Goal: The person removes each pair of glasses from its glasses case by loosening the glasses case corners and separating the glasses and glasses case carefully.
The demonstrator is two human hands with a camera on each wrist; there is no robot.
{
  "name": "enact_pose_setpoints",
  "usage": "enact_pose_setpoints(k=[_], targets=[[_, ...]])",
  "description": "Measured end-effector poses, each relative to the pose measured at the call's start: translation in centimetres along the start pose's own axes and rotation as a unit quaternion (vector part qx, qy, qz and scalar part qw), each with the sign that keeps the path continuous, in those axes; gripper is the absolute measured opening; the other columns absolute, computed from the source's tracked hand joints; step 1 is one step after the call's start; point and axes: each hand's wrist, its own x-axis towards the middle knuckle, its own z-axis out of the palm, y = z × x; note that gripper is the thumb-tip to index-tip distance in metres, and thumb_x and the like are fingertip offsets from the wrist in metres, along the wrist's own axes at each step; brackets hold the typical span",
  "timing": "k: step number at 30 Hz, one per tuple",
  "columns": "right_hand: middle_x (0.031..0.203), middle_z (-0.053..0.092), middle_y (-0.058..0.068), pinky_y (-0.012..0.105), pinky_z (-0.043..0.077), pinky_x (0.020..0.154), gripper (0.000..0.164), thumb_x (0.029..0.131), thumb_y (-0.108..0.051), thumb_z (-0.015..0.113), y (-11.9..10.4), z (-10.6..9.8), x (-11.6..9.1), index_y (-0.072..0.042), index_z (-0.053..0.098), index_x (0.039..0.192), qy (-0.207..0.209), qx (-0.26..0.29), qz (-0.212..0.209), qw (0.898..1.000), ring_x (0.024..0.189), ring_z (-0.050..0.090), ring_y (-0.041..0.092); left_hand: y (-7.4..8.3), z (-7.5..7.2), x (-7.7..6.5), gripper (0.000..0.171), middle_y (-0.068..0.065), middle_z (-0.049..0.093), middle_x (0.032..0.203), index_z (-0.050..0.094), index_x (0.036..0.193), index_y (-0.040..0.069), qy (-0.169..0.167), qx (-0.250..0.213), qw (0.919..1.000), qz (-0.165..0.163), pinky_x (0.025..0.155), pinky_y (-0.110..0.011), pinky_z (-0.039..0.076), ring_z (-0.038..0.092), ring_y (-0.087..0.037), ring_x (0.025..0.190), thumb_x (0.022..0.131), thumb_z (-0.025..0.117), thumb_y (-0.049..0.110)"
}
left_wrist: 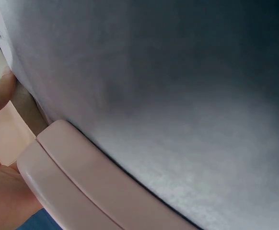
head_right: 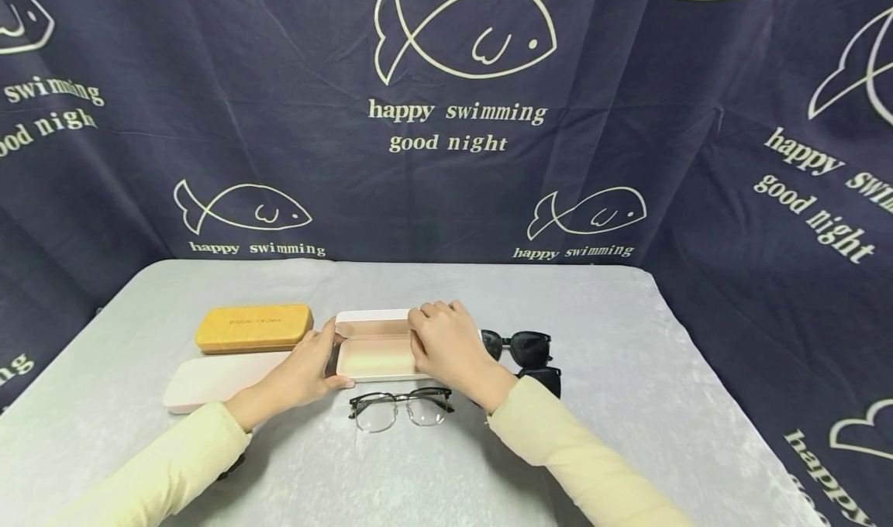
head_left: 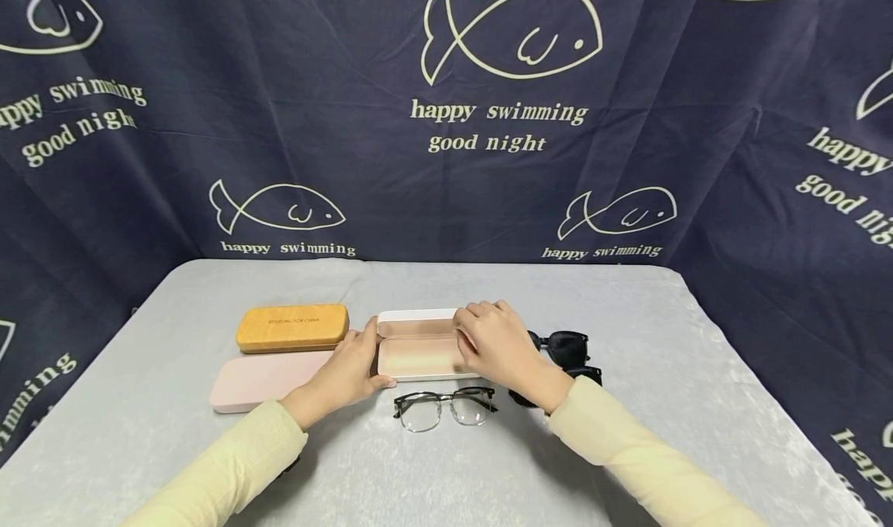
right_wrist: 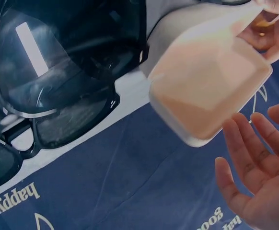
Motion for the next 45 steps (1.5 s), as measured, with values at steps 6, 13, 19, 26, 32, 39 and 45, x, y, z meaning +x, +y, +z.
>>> enact_pose_setpoints(k=[6, 13, 19, 26, 32, 39, 45], targets=[[0.069, 0.059, -0.001, 0.032, 0.041, 0.061, 0.004, 0.079, -0.011, 0.058, 1.1, 0.2, 0.5, -0.011, 0.062, 0.08, 0.014, 0.009, 0.012, 1.0, 0.066, 0.056, 0.017, 0.0, 0.0, 0.0, 0.1, -0.023, 0.055, 0.122, 0.022, 0.136, -0.01, -0.001, -0.002, 1.0, -0.002, 0.098, -0.048, 0.037, 0.05, -0.036, 0.106, 0.067, 0.08, 0.031], [0.071, 0.06, 0.0, 0.033, 0.042, 0.061, 0.003, 0.081, -0.012, 0.06, 2.0, 0.7, 1.1, -0.01, 0.063, 0.081, 0.027, 0.011, 0.03, 0.999, 0.065, 0.056, 0.018, 0.0, 0.1, 0.0, 0.1, -0.024, 0.054, 0.123, 0.021, 0.138, -0.01, -0.007, -0.001, 0.9999, -0.009, 0.099, -0.049, 0.036, 0.048, -0.037, 0.11, 0.067, 0.08, 0.031], [0.076, 0.062, 0.001, 0.033, 0.041, 0.062, 0.007, 0.083, -0.017, 0.061, 2.6, 1.3, 1.3, -0.011, 0.063, 0.084, 0.007, 0.006, 0.053, 0.999, 0.07, 0.058, 0.019, 0.1, 0.1, 0.0, 0.1, -0.023, 0.053, 0.125, 0.021, 0.138, -0.009, -0.009, -0.006, 0.9999, -0.012, 0.099, -0.049, 0.035, 0.048, -0.036, 0.11, 0.067, 0.08, 0.031], [0.081, 0.062, 0.002, 0.035, 0.041, 0.065, 0.018, 0.089, -0.027, 0.055, 2.9, 2.0, 1.2, -0.011, 0.063, 0.088, -0.05, 0.017, 0.083, 0.995, 0.076, 0.058, 0.02, 0.0, 0.1, -0.1, 0.1, -0.023, 0.054, 0.125, 0.022, 0.137, -0.01, -0.004, -0.003, 1.0, -0.005, 0.098, -0.049, 0.036, 0.049, -0.036, 0.108, 0.067, 0.08, 0.031], [0.084, 0.064, 0.003, 0.039, 0.044, 0.069, 0.026, 0.09, -0.033, 0.054, 3.4, 2.1, 1.3, -0.009, 0.064, 0.092, -0.075, 0.043, 0.107, 0.99, 0.078, 0.059, 0.021, 0.0, 0.0, 0.0, 0.1, -0.025, 0.052, 0.127, 0.021, 0.137, -0.011, -0.006, -0.001, 1.0, -0.005, 0.1, -0.049, 0.035, 0.048, -0.037, 0.11, 0.068, 0.08, 0.031], [0.067, 0.051, -0.004, 0.029, 0.039, 0.058, 0.031, 0.091, -0.038, 0.052, 4.2, 2.5, 1.4, -0.009, 0.063, 0.092, -0.112, 0.104, 0.124, 0.98, 0.06, 0.046, 0.011, 0.1, 0.0, 0.0, 0.1, -0.025, 0.051, 0.127, 0.021, 0.137, -0.011, -0.01, -0.002, 0.9999, -0.007, 0.1, -0.05, 0.035, 0.048, -0.038, 0.11, 0.068, 0.079, 0.031], [0.078, 0.061, 0.002, 0.031, 0.045, 0.063, 0.035, 0.091, -0.04, 0.051, 4.8, 2.4, 1.6, -0.008, 0.063, 0.098, -0.165, 0.179, 0.149, 0.958, 0.067, 0.054, 0.014, 0.0, 0.0, 0.0, 0.1, -0.026, 0.052, 0.125, 0.02, 0.138, -0.011, -0.012, 0.0, 0.9999, -0.008, 0.1, -0.05, 0.035, 0.048, -0.038, 0.11, 0.069, 0.079, 0.031]])
